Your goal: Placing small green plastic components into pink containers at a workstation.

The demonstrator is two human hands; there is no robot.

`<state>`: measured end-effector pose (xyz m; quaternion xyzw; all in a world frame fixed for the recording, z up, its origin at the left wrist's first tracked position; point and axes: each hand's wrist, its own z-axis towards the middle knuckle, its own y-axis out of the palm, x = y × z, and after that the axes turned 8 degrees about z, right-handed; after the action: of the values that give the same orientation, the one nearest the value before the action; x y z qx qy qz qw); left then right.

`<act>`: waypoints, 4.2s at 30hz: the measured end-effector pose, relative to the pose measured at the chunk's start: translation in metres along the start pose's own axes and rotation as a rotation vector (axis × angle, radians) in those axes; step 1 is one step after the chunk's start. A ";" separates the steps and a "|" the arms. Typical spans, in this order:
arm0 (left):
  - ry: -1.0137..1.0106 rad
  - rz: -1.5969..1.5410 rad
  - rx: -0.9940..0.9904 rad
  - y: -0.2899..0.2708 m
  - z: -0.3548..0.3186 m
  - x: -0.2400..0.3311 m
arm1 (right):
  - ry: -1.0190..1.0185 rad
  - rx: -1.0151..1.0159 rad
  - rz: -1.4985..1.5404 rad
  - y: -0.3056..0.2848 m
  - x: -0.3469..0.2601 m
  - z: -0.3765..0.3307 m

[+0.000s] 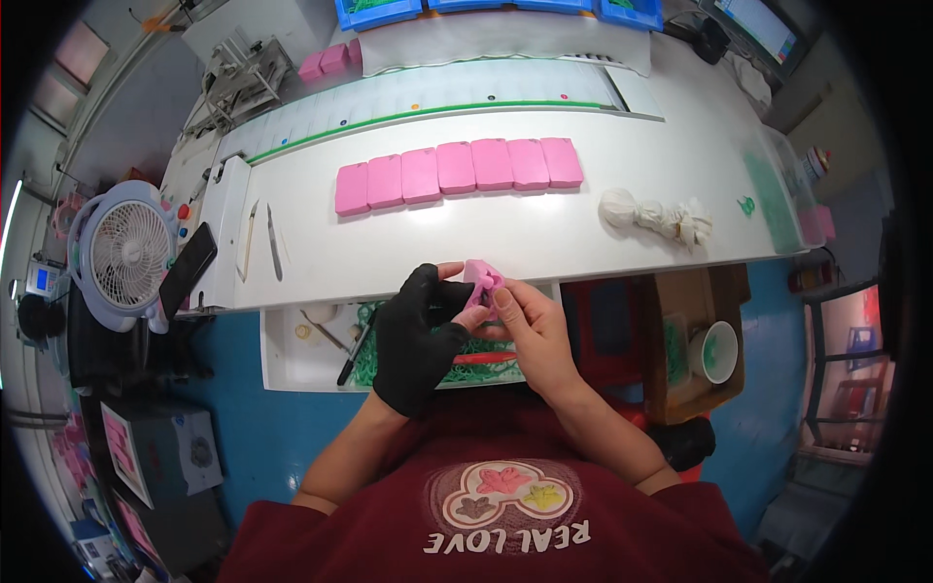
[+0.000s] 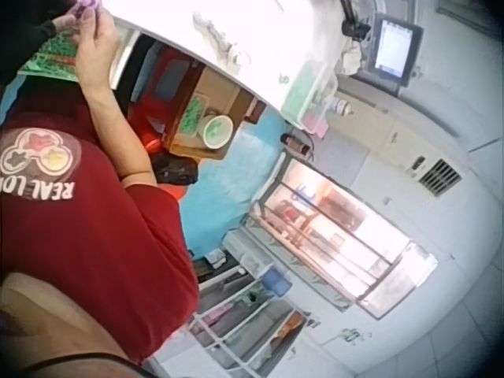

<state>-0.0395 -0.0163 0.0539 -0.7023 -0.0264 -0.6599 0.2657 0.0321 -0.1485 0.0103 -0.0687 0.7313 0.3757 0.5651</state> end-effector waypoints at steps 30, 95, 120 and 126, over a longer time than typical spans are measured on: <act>0.548 0.193 0.260 -0.012 0.022 -0.045 | 0.221 -0.113 -0.018 -0.001 -0.008 0.002; 0.219 -0.011 0.026 -0.018 0.014 -0.051 | -0.134 0.006 -0.261 0.015 0.004 0.001; 0.209 -0.156 0.022 -0.019 0.001 -0.055 | -0.507 0.015 -0.756 0.014 -0.012 -0.003; 0.186 -0.257 0.008 -0.018 0.002 -0.055 | -0.523 0.009 -0.776 0.013 -0.010 -0.003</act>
<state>-0.0512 0.0172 0.0086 -0.6278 -0.0939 -0.7506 0.1835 0.0265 -0.1446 0.0248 -0.2375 0.4860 0.1379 0.8296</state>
